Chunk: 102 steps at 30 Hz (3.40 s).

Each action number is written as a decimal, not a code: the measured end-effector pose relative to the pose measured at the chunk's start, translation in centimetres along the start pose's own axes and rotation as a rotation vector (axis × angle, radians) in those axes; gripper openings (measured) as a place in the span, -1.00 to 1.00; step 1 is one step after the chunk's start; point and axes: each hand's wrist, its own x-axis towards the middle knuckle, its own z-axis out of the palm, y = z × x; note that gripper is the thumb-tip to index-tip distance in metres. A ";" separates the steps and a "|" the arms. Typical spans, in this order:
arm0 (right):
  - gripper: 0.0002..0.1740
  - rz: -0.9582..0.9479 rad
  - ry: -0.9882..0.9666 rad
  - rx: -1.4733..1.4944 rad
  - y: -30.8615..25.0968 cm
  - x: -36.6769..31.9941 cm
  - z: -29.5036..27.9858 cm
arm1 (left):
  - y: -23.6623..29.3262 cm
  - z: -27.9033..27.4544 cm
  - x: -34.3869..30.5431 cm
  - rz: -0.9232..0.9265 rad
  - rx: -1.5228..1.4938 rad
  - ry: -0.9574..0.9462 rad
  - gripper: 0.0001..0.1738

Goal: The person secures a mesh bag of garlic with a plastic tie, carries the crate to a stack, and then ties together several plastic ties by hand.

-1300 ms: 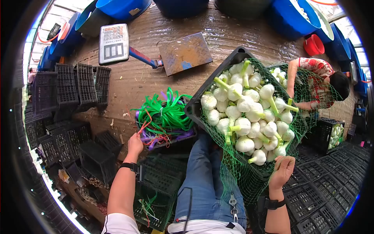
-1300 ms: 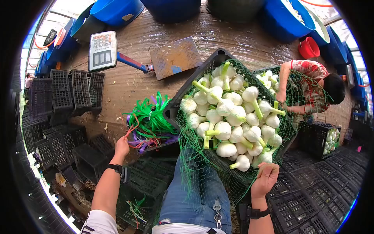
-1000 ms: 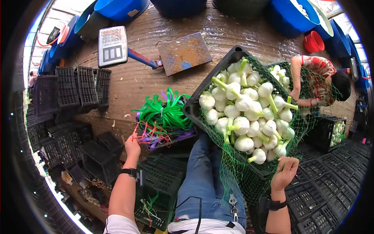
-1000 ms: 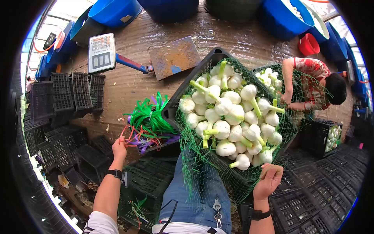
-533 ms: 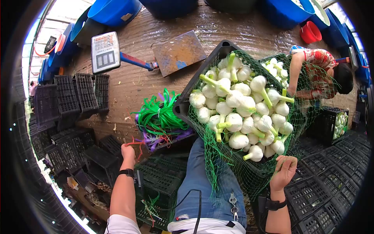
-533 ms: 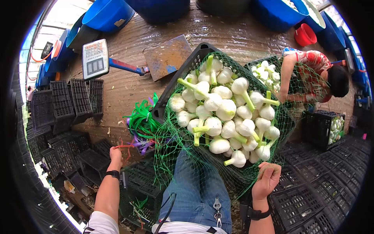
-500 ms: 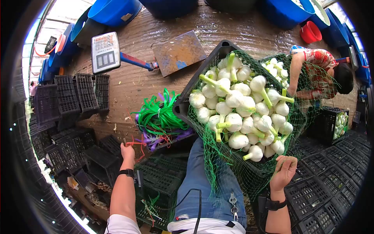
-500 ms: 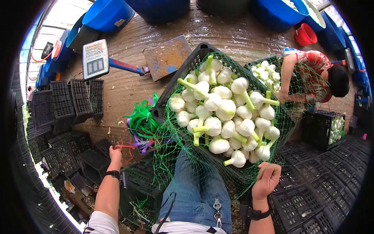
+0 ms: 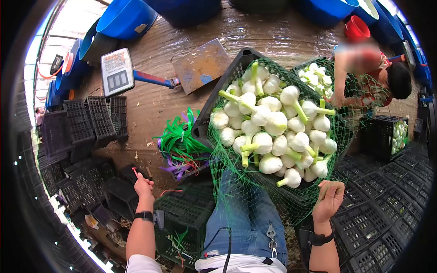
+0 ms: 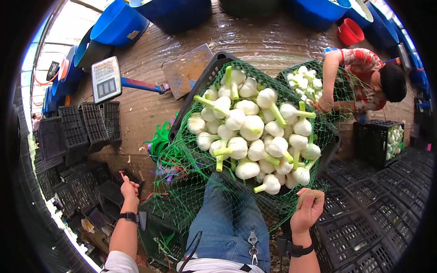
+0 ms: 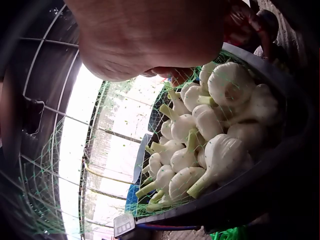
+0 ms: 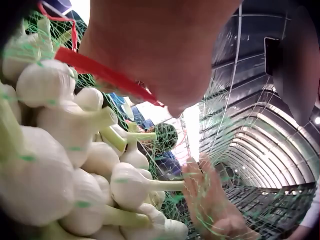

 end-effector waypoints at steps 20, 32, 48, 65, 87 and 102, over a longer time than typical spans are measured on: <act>0.27 -0.082 0.018 -0.017 0.9 1.6 -2.4 | 19.2 22.4 -29.9 1.905 0.075 -0.758 -0.77; 0.29 -0.315 -0.369 -0.829 1.0 9.1 2.5 | 16.9 29.7 -34.9 1.635 0.786 -1.144 -0.44; -0.81 -0.701 -0.618 -0.538 -0.3 11.4 3.9 | 15.8 26.6 -30.9 2.029 0.170 -1.416 -0.45; 0.08 -0.245 0.052 -0.625 -1.7 1.0 -2.0 | 15.0 27.2 -34.7 2.263 0.090 -1.408 -0.63; -0.67 -0.497 -0.417 -0.251 0.1 8.4 5.8 | 21.0 27.0 -40.9 2.934 0.305 -1.917 -0.86; -0.77 -0.398 -0.386 0.164 -0.9 6.1 6.5 | 19.4 21.6 -31.3 2.059 0.911 -1.019 0.33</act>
